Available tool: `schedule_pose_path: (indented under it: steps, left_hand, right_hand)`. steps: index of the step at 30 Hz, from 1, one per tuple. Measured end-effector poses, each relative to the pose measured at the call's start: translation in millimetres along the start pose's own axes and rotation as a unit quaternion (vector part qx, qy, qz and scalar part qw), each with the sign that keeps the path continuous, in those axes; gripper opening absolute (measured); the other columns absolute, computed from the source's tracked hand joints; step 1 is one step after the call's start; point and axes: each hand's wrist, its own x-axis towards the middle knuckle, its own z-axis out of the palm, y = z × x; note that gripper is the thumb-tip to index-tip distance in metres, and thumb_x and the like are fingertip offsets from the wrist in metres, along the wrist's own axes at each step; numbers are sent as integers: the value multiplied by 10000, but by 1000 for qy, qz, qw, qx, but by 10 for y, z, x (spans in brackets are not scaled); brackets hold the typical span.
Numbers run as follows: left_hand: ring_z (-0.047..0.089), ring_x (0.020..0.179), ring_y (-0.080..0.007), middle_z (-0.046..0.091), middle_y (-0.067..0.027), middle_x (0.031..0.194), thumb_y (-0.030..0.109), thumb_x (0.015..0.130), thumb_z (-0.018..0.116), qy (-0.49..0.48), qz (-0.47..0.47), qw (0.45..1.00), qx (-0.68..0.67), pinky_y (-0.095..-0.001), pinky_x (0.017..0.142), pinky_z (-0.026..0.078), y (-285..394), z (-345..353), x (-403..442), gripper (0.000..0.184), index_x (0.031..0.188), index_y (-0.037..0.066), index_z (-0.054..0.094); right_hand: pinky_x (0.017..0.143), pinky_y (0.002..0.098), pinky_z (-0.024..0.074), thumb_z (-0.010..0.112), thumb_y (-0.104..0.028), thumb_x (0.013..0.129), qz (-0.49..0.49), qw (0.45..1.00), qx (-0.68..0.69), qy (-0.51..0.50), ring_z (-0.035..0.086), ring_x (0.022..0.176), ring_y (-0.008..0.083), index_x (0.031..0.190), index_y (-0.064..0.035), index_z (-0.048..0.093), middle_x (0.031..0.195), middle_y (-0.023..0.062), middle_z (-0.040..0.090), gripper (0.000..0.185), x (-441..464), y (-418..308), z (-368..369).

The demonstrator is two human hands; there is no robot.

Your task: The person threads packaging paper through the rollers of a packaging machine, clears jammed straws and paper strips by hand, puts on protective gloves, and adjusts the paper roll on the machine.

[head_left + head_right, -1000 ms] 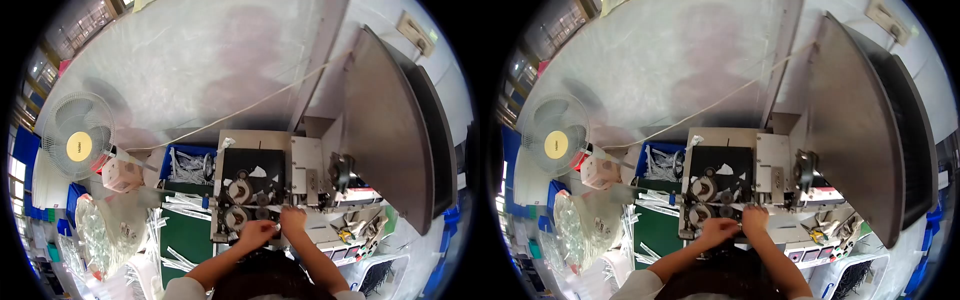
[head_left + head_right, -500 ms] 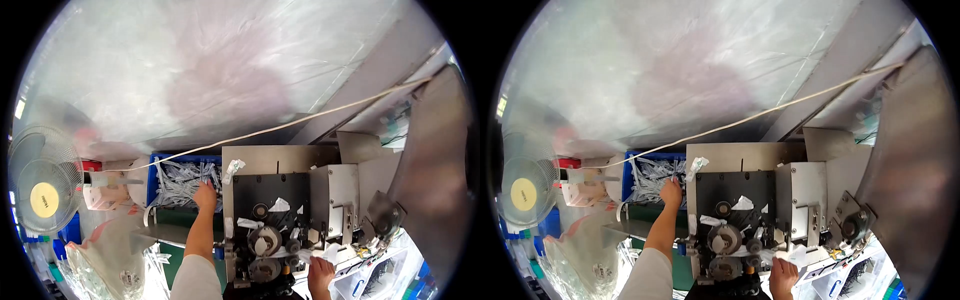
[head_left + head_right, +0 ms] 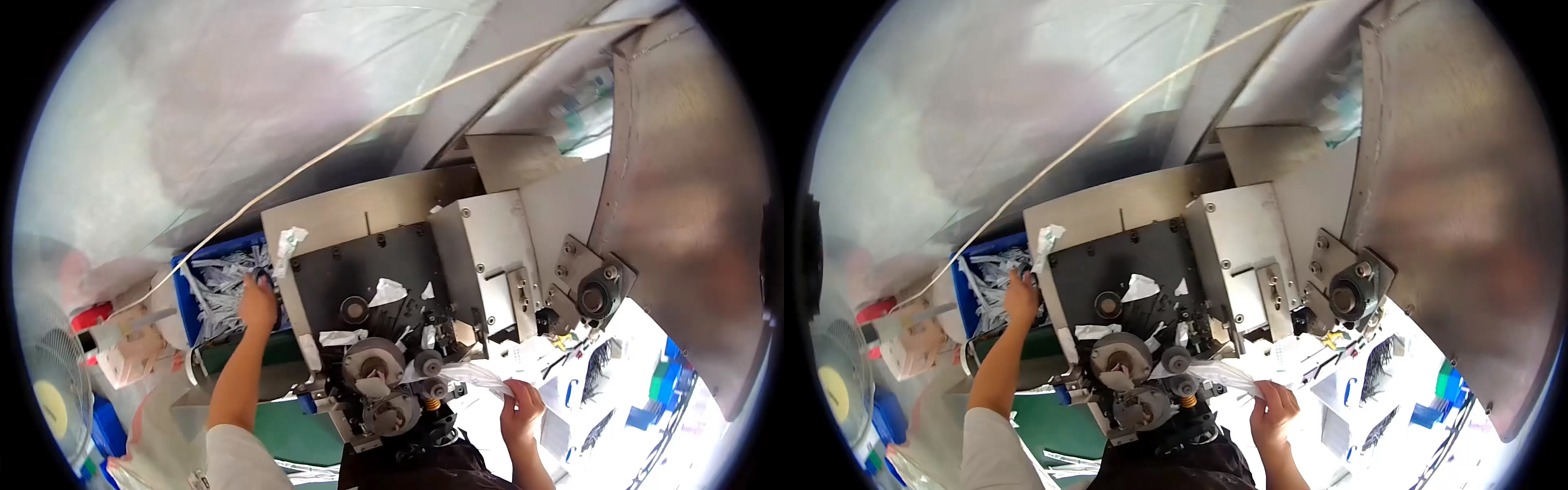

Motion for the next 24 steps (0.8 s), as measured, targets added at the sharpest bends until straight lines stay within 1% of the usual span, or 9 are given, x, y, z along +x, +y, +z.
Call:
schedule_pose_path:
  steps: [3,5,7,11,13,17,20,22,24]
  left_hand:
    - [564,691,-362,577,-193,709,225,788,408,-42,30,999,15,-457,573,432,-83,167,301,275,965,15,428]
    - [551,805,-369,577,-217,832,224,733,476,-288,79,950,95,-420,660,455,-161,287,842,317,914,-30,532]
    - [560,793,-358,577,-230,822,272,752,479,-205,140,959,136,-410,676,455,-472,941,1242,348,879,-42,558]
    - [523,898,-359,521,-276,960,389,748,507,-280,-41,958,-49,-421,732,424,-344,614,1004,497,968,-56,513]
    - [515,913,-363,487,-270,1028,366,745,529,-73,62,993,-70,-424,730,420,-429,472,576,497,1015,-48,475]
    - [552,729,-211,539,-138,891,169,763,546,55,187,937,-291,-292,615,440,-16,-589,-272,304,1004,-2,476]
    - [529,703,-124,532,-73,879,124,741,567,-19,281,861,-425,-240,577,425,685,-1390,-1262,228,935,27,494]
    - [527,825,-175,517,-90,976,175,568,732,-192,379,781,-457,-261,630,432,974,-1482,-1832,540,1011,16,468]
    - [474,969,-214,461,-121,1072,196,478,792,-335,364,705,-508,-316,771,384,1254,-1542,-2346,888,1191,18,295]
  right_hand:
    - [577,342,438,488,86,566,3,1000,-6,27,546,652,296,765,-27,575,702,130,568,245,-16,68,10]
    - [595,318,446,444,123,596,60,996,4,69,559,682,284,795,12,566,736,144,576,258,-21,157,-32]
    - [615,285,438,437,97,675,192,964,99,155,552,699,200,821,41,551,769,116,577,193,-82,287,-135]
    - [685,217,397,479,-48,802,270,855,325,301,496,716,108,892,33,535,781,55,554,133,-146,553,-405]
    - [698,227,404,487,-44,802,279,806,450,265,500,735,96,905,18,542,795,48,561,132,-206,560,-478]
    - [746,232,391,537,109,698,297,829,460,115,487,869,118,892,46,554,944,60,536,204,-516,318,-354]
    - [823,305,357,577,108,670,264,820,505,48,490,922,192,821,-25,598,944,74,557,202,-650,112,-146]
    - [828,329,351,584,100,622,113,879,464,4,476,975,233,752,-27,602,888,60,578,183,-636,51,-78]
    - [831,355,345,564,101,581,37,896,442,-1,469,981,253,737,-29,589,868,53,575,205,-672,41,-2]
